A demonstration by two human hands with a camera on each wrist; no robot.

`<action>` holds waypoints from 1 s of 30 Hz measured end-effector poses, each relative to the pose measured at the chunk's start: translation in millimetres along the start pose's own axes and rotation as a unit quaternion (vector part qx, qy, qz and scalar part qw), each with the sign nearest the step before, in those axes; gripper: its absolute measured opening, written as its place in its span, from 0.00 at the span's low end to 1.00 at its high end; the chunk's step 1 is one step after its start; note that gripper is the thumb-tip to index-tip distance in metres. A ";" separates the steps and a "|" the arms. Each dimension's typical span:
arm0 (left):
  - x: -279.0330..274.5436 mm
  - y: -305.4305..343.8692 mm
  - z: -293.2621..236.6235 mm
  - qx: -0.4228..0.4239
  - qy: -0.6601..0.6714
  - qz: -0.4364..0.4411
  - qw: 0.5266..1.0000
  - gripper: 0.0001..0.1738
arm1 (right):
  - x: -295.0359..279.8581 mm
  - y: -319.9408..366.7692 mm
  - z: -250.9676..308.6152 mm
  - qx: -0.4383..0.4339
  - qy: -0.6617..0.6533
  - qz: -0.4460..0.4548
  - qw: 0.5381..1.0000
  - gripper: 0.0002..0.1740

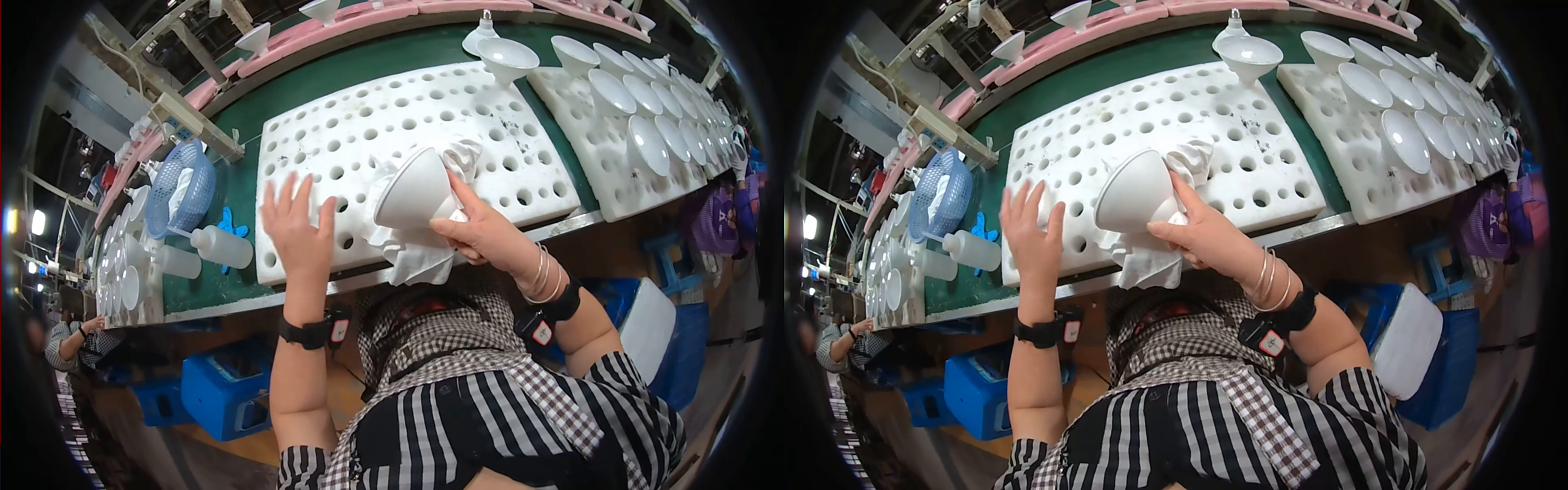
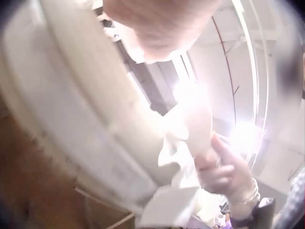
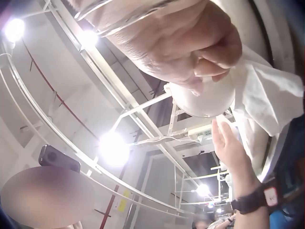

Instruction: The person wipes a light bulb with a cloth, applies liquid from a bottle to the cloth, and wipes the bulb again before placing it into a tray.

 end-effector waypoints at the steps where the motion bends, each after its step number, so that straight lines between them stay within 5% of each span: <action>1: 12.3 -2.1 -0.2 -0.045 0.261 -0.002 0.964 0.21 | -1.8 -0.8 -1.1 0.005 0.003 -0.010 1.000 0.49; 3: 44.1 2.3 -28.1 -0.185 0.673 0.048 0.714 0.22 | -2.4 -2.1 -2.9 0.004 -0.017 0.005 1.000 0.50; 4: 44.8 2.3 -46.9 -0.234 0.763 0.059 0.600 0.19 | -1.9 -2.5 -3.2 0.003 -0.032 0.020 0.999 0.50; 6: 55.4 7.2 -64.3 -0.299 0.829 0.060 0.468 0.18 | -3.8 -0.2 -2.2 0.001 -0.022 0.012 1.000 0.50; 12: 45.0 4.0 -64.7 -0.343 0.803 0.041 0.486 0.15 | -2.3 -5.4 -10.9 0.023 0.045 -0.004 0.999 0.51; 18: 40.0 -4.2 -66.6 -0.348 0.783 0.037 0.514 0.12 | 3.4 -3.8 -7.1 -0.130 0.147 -0.100 0.975 0.53; 30: 43.6 15.2 -64.0 -0.356 0.809 -0.002 0.468 0.14 | 1.7 -6.3 -8.1 -0.147 0.104 -0.066 0.981 0.53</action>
Point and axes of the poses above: each hand's wrist, its own y-axis away from the middle knuckle, its own x-axis out of the palm, z = x × y, the point moved 9 cm from there along -y, towards the middle knuckle, and after that the axes turned 14 degrees about x, right-handed, at the moved point
